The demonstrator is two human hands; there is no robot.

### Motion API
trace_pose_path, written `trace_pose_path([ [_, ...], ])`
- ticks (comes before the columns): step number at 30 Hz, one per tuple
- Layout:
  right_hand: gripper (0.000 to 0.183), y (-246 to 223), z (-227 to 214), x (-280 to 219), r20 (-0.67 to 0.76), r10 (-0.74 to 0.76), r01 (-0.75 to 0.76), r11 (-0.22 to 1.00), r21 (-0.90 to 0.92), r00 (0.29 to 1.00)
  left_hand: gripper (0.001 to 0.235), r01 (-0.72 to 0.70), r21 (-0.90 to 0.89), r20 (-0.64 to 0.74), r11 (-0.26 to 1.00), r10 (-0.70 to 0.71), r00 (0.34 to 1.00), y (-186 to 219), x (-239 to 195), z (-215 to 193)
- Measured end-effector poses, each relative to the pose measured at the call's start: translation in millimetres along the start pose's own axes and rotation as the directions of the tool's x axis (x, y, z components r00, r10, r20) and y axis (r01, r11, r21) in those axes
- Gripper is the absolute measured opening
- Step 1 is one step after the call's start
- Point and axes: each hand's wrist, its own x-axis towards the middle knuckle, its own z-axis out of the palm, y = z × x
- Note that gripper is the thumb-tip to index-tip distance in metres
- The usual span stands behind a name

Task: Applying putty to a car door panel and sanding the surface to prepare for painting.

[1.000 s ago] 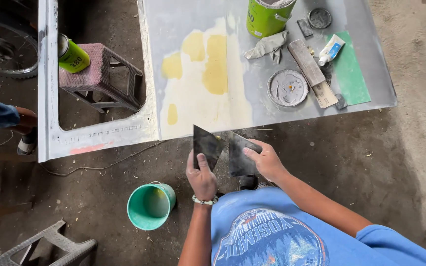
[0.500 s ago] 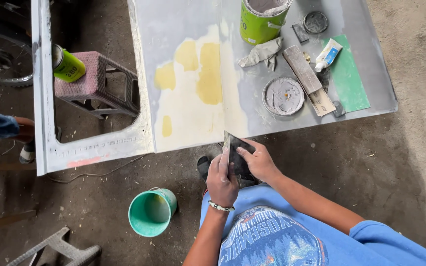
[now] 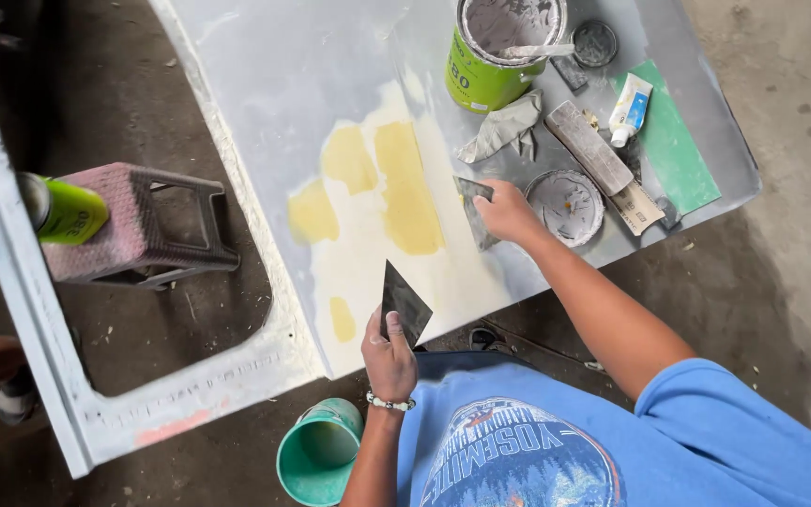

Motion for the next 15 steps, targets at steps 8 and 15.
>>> trace_pose_path([
  [8,0.037,-35,42,32,-0.082,0.275,-0.287,0.918,-0.272,0.958,0.04,0.002,-0.084,0.075,0.996,0.005,0.997,-8,83,-34],
  [15,0.041,-60,91,15,-0.17,0.187,-0.248,0.828,-0.503,0.968,0.04,0.037,-0.18,0.147,0.983,-0.01,0.989,-5,124,-42],
])
